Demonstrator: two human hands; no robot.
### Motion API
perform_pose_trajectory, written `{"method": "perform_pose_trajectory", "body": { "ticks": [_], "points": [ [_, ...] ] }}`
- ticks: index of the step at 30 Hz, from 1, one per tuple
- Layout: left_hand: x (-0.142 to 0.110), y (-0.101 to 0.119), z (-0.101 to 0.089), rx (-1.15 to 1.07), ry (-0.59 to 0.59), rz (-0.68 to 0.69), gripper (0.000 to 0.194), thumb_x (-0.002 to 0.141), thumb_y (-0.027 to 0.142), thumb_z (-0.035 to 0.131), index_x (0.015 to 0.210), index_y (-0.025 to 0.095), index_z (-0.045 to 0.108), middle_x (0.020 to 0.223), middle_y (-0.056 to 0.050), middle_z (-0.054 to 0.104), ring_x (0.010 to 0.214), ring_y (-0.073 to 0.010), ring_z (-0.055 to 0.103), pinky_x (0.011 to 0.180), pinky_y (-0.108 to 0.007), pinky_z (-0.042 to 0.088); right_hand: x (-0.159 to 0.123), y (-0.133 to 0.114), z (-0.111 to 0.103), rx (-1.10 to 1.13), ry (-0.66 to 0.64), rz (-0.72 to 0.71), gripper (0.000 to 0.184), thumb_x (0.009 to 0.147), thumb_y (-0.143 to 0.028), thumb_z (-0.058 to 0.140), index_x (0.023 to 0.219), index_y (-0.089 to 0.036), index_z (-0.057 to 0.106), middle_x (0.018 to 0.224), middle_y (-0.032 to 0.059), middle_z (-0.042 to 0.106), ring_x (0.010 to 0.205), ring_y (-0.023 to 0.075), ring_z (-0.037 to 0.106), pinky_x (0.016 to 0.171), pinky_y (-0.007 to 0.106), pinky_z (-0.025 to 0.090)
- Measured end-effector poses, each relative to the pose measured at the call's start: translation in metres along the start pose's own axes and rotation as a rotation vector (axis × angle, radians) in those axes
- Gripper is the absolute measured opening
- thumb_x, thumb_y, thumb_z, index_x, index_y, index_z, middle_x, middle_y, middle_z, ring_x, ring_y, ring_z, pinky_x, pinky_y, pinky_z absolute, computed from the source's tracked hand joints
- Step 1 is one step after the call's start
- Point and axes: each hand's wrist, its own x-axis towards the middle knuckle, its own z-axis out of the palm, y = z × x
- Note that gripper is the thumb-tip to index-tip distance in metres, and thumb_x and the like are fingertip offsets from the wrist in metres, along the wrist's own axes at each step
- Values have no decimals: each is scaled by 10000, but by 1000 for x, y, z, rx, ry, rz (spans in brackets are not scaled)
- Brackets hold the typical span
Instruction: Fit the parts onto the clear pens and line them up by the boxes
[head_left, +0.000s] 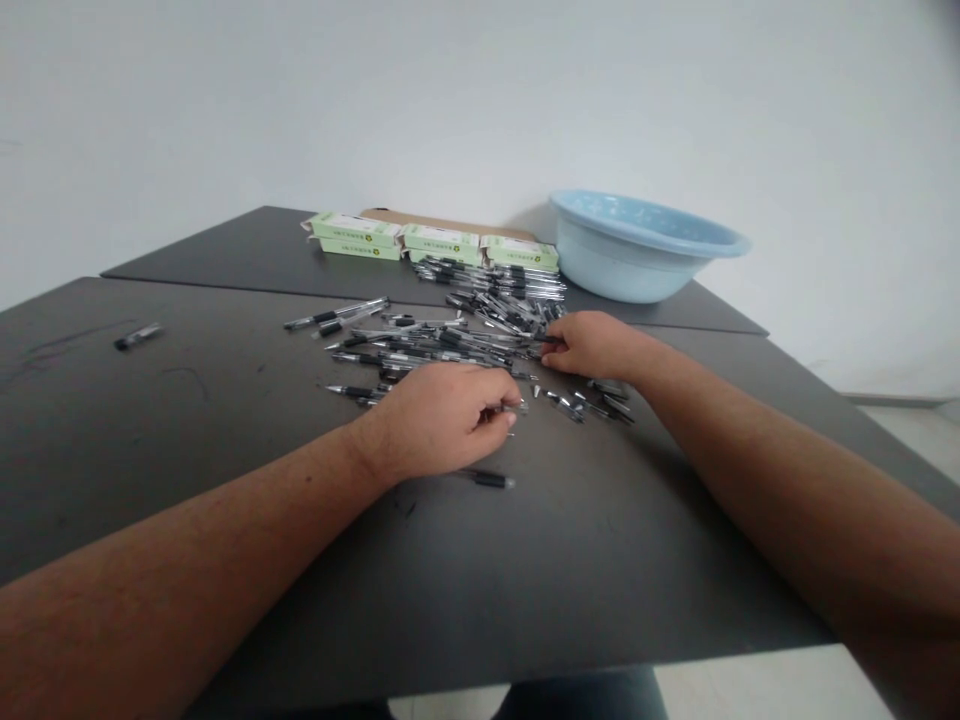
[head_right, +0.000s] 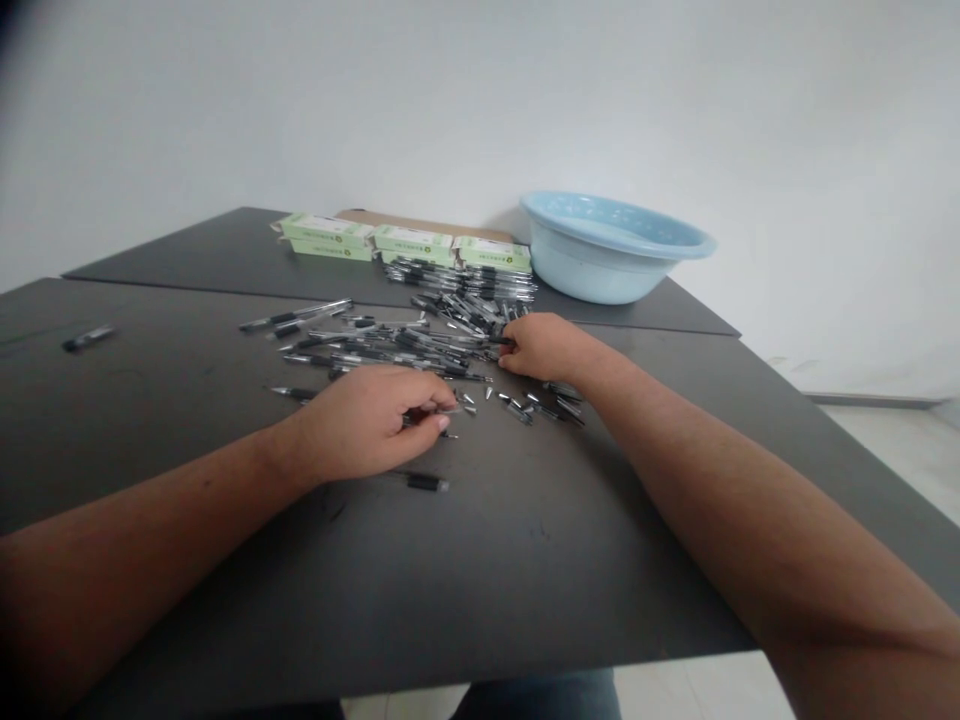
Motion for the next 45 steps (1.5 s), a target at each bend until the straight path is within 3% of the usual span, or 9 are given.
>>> {"method": "perform_pose_trajectory", "body": {
  "ticks": [12, 22, 28, 35, 40, 45],
  "points": [
    [0, 3, 1, -7, -7, -1, 148, 947, 261, 596, 1020, 199, 709, 888, -19, 759, 802, -195, 698, 748, -329, 479, 10, 1, -15, -11, 139, -43, 337, 969, -438, 537, 977, -193, 769, 874, 96, 772, 747, 225, 633, 652, 332, 351],
    [0, 6, 0, -19, 7, -5, 160, 937, 260, 590, 1010, 198, 718, 877, -24, 757, 805, -198, 702, 742, -328, 501, 56, -11, -21, -4, 145, -58, 328, 965, -382, 560, 1077, -182, 795, 992, 132, 801, 885, 265, 688, 744, 344, 434],
    [1, 7, -1, -15, 8, -3, 150, 928, 254, 596, 1000, 203, 717, 865, -18, 757, 818, -205, 710, 744, -326, 507, 86, -15, -19, -1, 129, -54, 323, 967, -324, 568, 1154, -199, 800, 1103, 122, 810, 986, 265, 712, 799, 334, 470],
    [1, 8, -2, -15, -10, 2, 144, 939, 260, 584, 984, 201, 708, 869, -22, 753, 832, -216, 713, 740, -332, 505, 112, -28, -8, -55, 130, -9, 375, 960, -378, 562, 1094, -147, 825, 1093, 208, 795, 1001, 320, 719, 824, 378, 494],
    [1, 8, -2, -25, -19, 1, 160, 943, 258, 576, 999, 200, 713, 886, -32, 759, 860, -229, 726, 757, -342, 517, 123, -30, -4, -78, 119, 24, 402, 935, -392, 593, 1123, -120, 821, 1108, 237, 790, 1010, 341, 723, 837, 397, 508],
    [2, 8, -2, -34, -39, 2, 165, 945, 261, 572, 1012, 199, 710, 893, -36, 759, 868, -229, 731, 773, -339, 527, 124, -31, -4, -92, 106, 29, 390, 916, -414, 614, 1109, -149, 825, 1066, 207, 799, 981, 318, 722, 813, 378, 515]
  ]
}}
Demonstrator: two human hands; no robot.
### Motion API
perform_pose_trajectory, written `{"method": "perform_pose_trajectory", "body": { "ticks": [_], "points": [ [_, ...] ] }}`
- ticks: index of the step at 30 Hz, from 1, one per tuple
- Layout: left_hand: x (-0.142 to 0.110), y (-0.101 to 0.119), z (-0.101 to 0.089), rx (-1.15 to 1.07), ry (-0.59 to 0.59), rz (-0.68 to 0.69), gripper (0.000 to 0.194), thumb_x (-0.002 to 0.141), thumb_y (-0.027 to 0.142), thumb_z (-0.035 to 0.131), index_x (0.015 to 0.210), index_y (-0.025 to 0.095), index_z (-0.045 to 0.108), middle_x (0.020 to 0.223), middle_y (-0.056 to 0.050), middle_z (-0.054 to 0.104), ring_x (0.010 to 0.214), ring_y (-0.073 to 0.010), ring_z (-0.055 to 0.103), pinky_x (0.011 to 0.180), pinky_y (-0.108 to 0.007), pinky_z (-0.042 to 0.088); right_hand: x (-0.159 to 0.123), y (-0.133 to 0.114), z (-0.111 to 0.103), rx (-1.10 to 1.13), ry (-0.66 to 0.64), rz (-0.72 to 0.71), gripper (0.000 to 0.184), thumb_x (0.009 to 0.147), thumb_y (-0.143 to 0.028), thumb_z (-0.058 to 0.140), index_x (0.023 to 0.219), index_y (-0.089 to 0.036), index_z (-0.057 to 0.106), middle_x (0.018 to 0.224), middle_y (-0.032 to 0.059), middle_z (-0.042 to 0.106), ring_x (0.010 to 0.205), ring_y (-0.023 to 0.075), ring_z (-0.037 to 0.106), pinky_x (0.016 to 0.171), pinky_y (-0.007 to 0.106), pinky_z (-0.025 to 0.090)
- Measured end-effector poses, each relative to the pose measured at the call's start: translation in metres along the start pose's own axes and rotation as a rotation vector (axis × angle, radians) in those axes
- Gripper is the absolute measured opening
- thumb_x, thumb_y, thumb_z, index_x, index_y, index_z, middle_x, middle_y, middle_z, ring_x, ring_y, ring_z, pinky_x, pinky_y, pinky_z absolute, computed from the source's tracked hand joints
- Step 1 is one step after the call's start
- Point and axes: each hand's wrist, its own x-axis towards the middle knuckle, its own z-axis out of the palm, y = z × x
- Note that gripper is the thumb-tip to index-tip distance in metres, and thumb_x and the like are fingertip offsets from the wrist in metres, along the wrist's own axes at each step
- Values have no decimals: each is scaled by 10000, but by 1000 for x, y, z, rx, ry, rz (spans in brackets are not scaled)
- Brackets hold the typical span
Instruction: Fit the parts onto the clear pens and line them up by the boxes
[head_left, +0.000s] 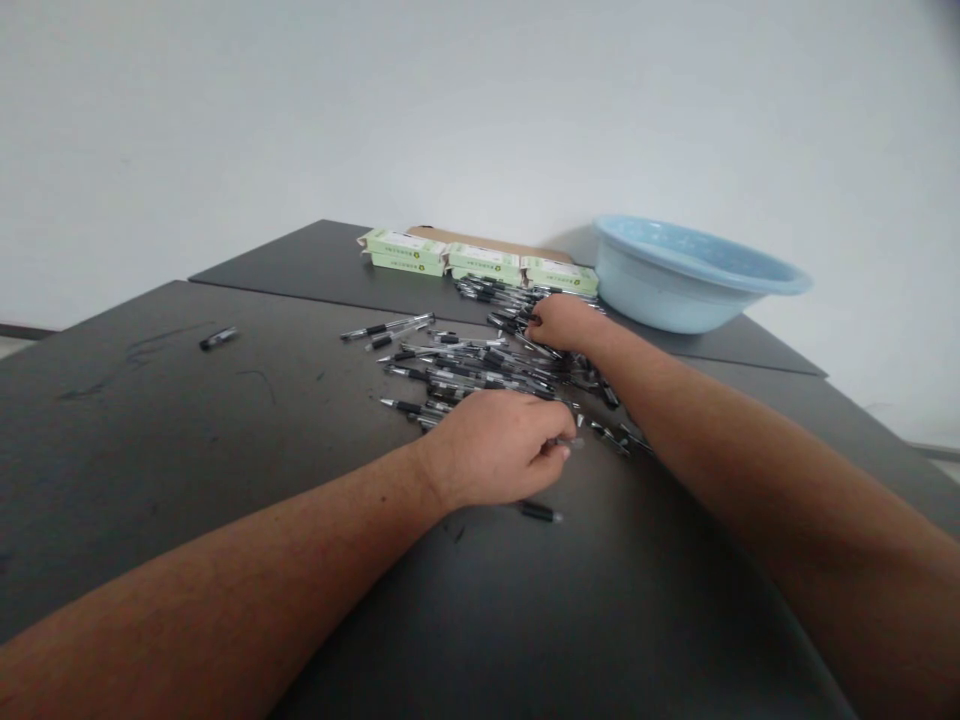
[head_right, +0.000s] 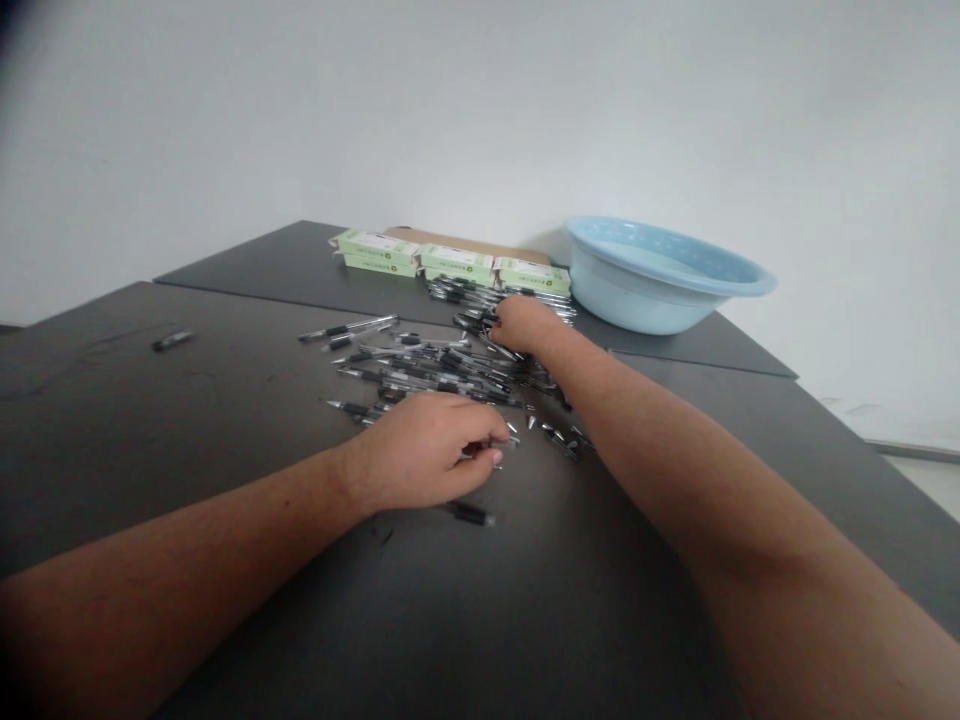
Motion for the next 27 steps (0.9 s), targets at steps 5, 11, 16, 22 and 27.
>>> {"method": "perform_pose_trajectory", "body": {
  "ticks": [5, 11, 16, 22, 27],
  "points": [
    [0, 0, 0, 2, 2, 3, 159, 948, 260, 575, 1007, 200, 711, 905, -35, 761, 869, -227, 731, 782, -339, 533, -2, 0, -2, 6, -6, -18, 358, 892, -393, 634, 1080, -155, 822, 1047, 202, 796, 932, 322, 717, 775, 397, 514],
    [0, 1, 0, 20, 2, 3, 157, 946, 266, 579, 998, 200, 712, 915, -36, 767, 868, -230, 731, 768, -337, 529, -6, 3, -3, 33, -25, -60, 277, 846, -388, 697, 1028, -214, 812, 1001, 131, 803, 899, 285, 710, 727, 357, 487],
    [0, 1, 0, 12, 4, -3, 156, 947, 264, 577, 1000, 205, 711, 920, -28, 767, 870, -231, 731, 759, -341, 527, -9, 5, -8, 67, -36, -100, 251, 837, -393, 719, 1006, -224, 796, 963, 90, 800, 866, 262, 706, 691, 337, 463],
    [0, 0, 2, 17, 7, 13, 132, 944, 260, 596, 992, 208, 708, 905, -27, 763, 859, -222, 726, 753, -346, 530, -5, 6, -14, 81, -18, -102, 280, 871, -296, 677, 1117, -222, 789, 1026, 91, 801, 928, 254, 706, 772, 327, 483],
    [0, 0, 1, 12, 8, 15, 137, 947, 261, 589, 989, 202, 704, 907, -31, 761, 849, -224, 721, 746, -349, 533, 1, 0, -11, 51, -28, -139, 305, 842, -265, 699, 1123, -261, 816, 1047, 93, 810, 972, 279, 703, 797, 345, 483]
  ]
}}
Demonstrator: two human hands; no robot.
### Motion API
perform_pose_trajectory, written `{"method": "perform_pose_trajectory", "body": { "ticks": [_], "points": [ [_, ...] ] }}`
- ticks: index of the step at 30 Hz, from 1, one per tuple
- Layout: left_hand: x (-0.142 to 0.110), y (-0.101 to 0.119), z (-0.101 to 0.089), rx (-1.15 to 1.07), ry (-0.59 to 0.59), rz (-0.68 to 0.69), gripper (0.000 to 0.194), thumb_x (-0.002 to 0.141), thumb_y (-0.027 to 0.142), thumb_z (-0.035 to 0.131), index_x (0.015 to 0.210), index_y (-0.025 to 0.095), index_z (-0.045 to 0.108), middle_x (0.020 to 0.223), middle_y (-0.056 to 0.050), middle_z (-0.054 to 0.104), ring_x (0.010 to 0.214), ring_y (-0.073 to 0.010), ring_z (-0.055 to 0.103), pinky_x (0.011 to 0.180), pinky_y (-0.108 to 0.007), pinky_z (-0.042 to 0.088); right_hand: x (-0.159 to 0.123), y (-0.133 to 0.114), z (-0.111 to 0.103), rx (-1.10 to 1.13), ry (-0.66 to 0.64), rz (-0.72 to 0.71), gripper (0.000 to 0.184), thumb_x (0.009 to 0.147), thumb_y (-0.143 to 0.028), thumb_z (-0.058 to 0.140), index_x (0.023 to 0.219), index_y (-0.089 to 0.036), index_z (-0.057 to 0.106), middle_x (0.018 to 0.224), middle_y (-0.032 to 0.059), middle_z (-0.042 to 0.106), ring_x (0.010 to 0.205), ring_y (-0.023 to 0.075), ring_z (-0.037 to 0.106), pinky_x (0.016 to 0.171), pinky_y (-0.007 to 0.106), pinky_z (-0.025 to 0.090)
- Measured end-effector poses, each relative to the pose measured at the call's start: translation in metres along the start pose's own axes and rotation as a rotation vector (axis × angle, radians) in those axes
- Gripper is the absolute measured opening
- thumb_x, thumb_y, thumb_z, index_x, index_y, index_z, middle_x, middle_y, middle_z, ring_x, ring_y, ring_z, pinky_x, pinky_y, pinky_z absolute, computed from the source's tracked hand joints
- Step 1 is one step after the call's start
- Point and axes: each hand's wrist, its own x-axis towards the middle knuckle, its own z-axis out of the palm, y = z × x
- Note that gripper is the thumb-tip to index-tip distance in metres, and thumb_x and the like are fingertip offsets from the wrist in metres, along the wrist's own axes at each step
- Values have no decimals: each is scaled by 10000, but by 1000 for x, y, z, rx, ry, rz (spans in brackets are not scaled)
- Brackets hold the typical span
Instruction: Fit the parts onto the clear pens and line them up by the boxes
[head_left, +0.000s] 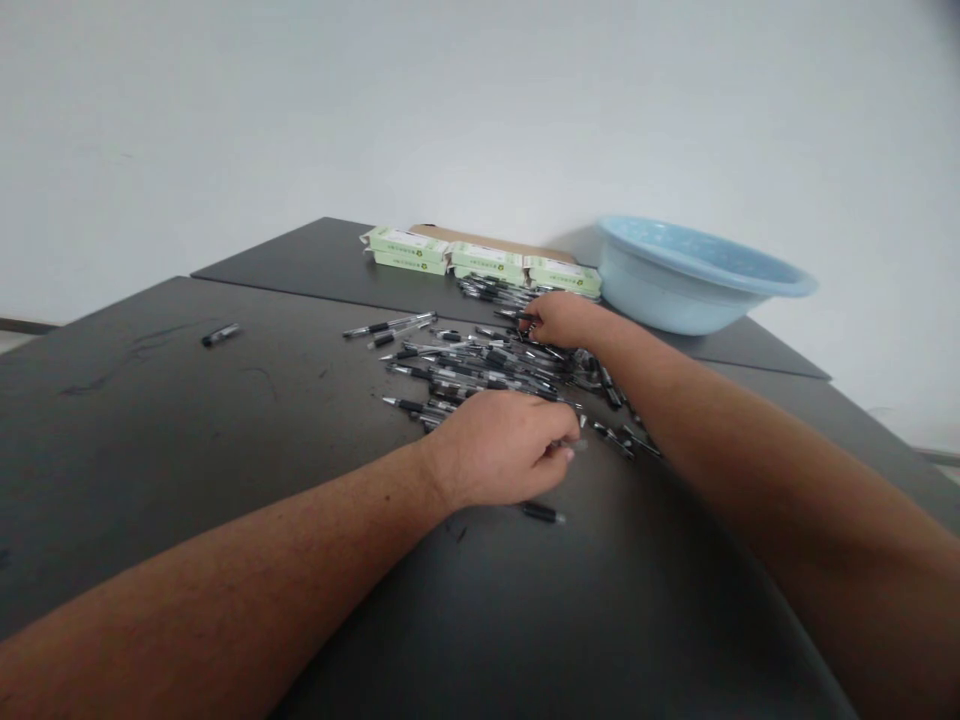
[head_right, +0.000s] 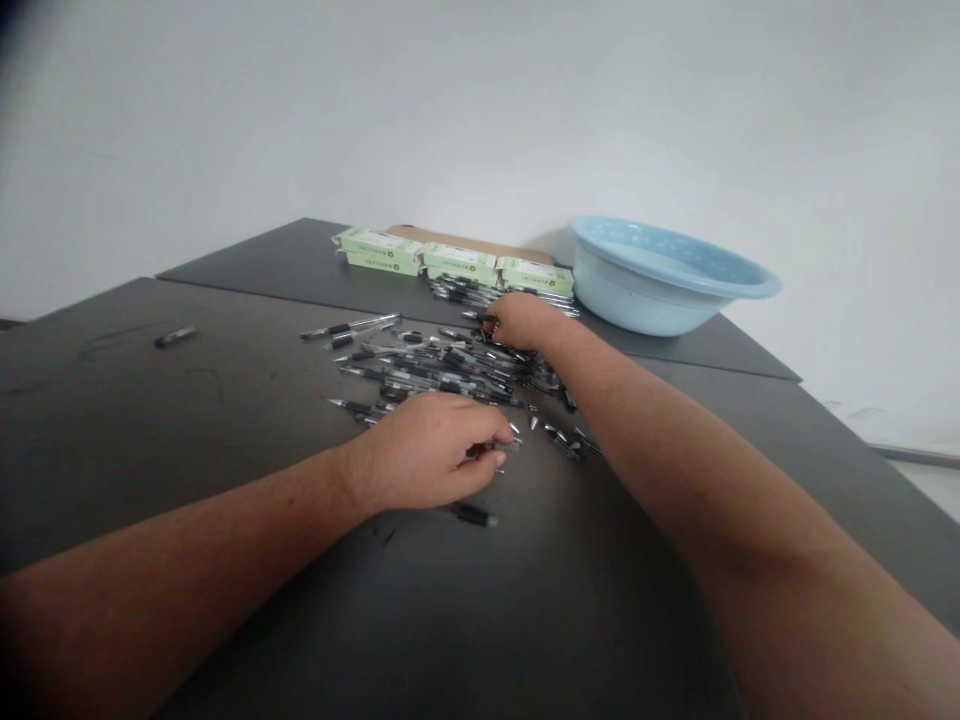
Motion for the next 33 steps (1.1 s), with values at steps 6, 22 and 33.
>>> {"method": "perform_pose_trajectory", "body": {
  "ticks": [6, 22, 33],
  "points": [
    [0, 0, 1, 5, -4, -10, 160, 952, 269, 573, 1003, 205, 710, 921, -30, 761, 872, -237, 726, 768, -349, 533, 1, -4, 2, -26, -2, -30, 271, 857, -296, 676, 1074, -241, 828, 1049, 113, 813, 966, 296, 707, 796, 366, 487],
    [0, 1, 1, 15, 2, -6, 163, 945, 264, 580, 1006, 201, 717, 917, -31, 768, 858, -235, 734, 748, -337, 533, -4, -3, -6, -34, 52, -20, 312, 926, -369, 597, 1086, -179, 786, 1033, 136, 799, 920, 276, 696, 755, 348, 456],
    [1, 1, 0, 26, -12, -17, 161, 943, 268, 578, 1006, 204, 712, 908, -28, 766, 875, -249, 740, 748, -348, 535, -4, -19, -2, -48, 27, -84, 259, 897, -290, 612, 1067, -178, 774, 1031, 148, 789, 923, 281, 686, 775, 359, 451]
  ]
}}
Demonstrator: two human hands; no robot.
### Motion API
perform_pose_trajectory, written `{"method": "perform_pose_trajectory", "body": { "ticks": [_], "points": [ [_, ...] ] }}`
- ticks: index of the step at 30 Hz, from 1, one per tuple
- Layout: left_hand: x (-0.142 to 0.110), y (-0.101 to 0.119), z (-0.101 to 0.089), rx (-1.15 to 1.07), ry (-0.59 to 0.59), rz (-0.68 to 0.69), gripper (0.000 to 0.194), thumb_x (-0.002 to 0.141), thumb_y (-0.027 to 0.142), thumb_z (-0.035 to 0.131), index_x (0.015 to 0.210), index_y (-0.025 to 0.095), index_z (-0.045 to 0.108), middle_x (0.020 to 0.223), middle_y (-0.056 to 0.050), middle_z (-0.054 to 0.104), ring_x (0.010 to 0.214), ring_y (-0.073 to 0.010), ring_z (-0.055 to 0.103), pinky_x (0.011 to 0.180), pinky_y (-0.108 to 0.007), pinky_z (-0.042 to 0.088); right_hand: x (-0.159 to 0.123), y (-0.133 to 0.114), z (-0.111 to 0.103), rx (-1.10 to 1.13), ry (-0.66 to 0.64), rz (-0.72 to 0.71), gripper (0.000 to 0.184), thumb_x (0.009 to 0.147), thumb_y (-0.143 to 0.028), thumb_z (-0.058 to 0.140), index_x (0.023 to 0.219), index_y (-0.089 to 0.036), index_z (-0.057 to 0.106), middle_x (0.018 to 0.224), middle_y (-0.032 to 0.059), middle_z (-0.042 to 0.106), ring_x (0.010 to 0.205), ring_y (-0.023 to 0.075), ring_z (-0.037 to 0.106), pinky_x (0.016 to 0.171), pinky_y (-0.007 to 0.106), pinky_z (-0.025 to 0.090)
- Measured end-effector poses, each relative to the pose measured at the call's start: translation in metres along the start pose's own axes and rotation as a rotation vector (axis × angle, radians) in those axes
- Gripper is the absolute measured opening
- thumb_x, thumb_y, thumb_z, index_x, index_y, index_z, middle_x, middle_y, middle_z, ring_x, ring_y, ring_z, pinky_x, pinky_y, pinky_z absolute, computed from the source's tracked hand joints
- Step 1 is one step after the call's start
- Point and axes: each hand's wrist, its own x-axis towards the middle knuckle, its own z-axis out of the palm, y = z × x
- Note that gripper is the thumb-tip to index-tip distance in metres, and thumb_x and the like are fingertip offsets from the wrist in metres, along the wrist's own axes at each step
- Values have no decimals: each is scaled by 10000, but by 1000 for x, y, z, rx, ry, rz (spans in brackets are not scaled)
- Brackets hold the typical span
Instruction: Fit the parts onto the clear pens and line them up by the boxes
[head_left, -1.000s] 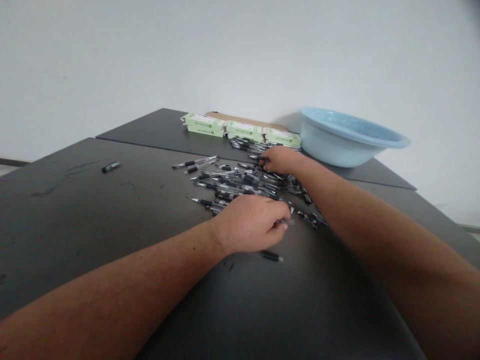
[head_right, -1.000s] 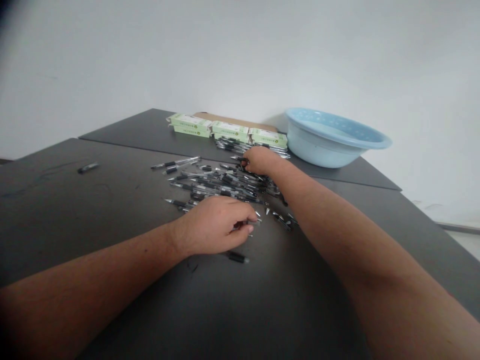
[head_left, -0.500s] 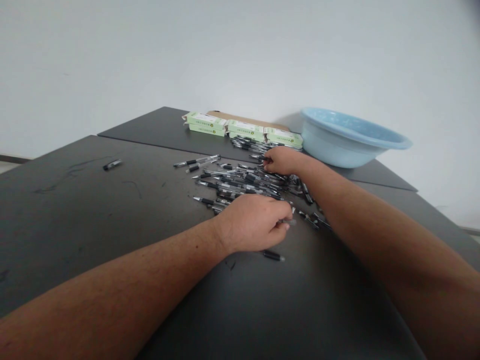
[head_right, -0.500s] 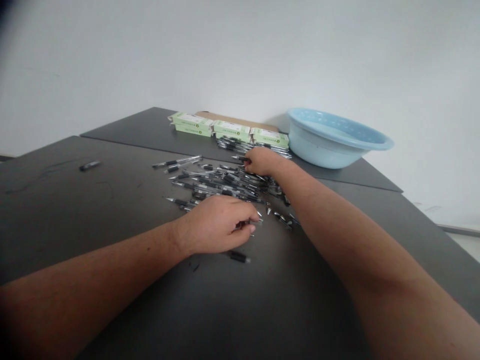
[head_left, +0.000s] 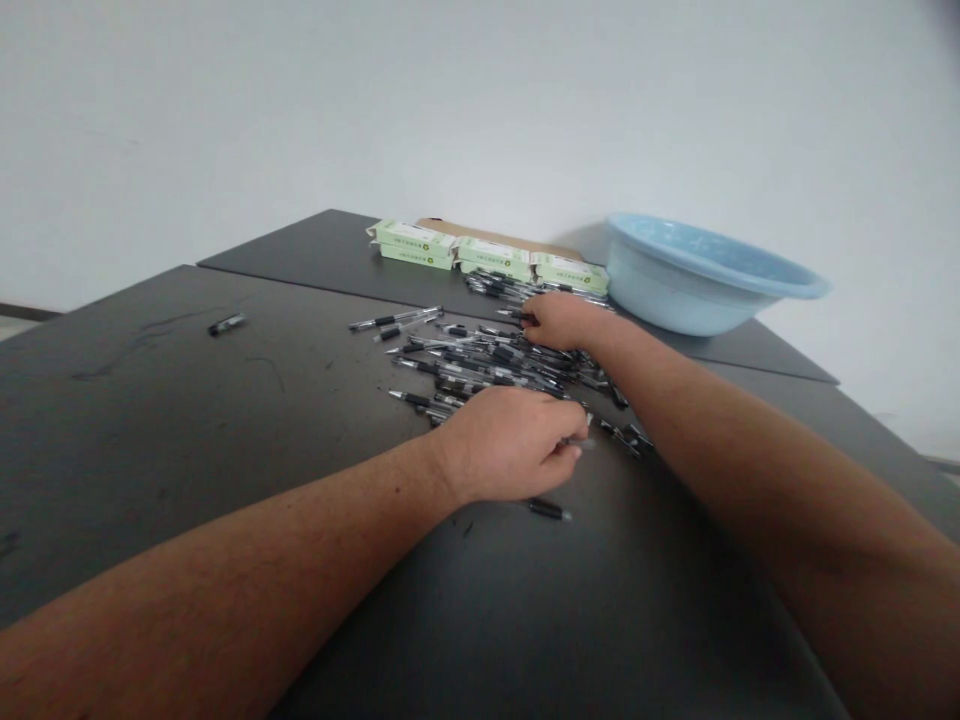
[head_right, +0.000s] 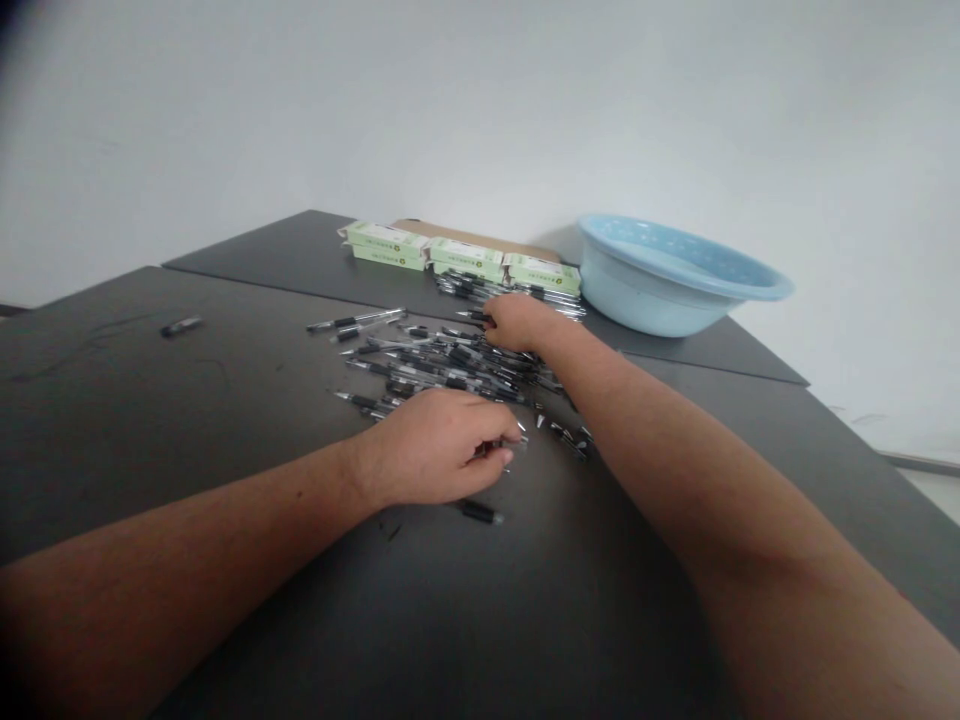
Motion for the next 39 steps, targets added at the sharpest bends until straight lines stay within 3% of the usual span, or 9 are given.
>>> {"method": "perform_pose_trajectory", "body": {
  "ticks": [7, 20, 26, 32, 39],
  "points": [
    [0, 0, 0, -7, 2, -5, 159, 943, 268, 584, 1009, 206, 715, 930, -29, 773, 891, -244, 742, 755, -340, 531, 0, 0, 3, 16, -45, 9, 232, 891, -280, 648, 1070, -195, 770, 1027, 126, 786, 905, 266, 683, 760, 351, 456],
    [1, 0, -1, 6, -16, 3, 161, 937, 261, 583, 1007, 205, 716, 909, -27, 767, 871, -245, 739, 735, -342, 526, -2, 5, 6, 30, -8, 61, 279, 920, -293, 599, 1072, -150, 785, 1079, 176, 790, 957, 294, 693, 818, 367, 468],
    [0, 0, -1, -2, -7, 2, 155, 939, 267, 586, 1007, 208, 713, 926, -26, 767, 885, -241, 739, 742, -339, 522, -9, 5, -9, 51, 27, 84, 278, 948, -313, 558, 1020, -154, 775, 994, 149, 781, 867, 258, 664, 756, 347, 426],
    [0, -1, 1, 7, 13, -2, 156, 954, 278, 574, 1015, 212, 701, 932, -28, 763, 886, -243, 734, 761, -352, 519, -70, 17, -31, 87, 11, 123, 234, 938, -350, 559, 961, -178, 718, 880, 83, 738, 752, 210, 597, 682, 329, 376],
    [1, -4, 2, 23, 34, 10, 186, 947, 271, 571, 1044, 205, 716, 944, -37, 780, 904, -240, 739, 774, -343, 511, -183, 35, -17, 139, -107, 194, 161, 913, -362, 547, 858, -239, 635, 871, 71, 705, 778, 241, 633, 698, 351, 425]
  ]
}}
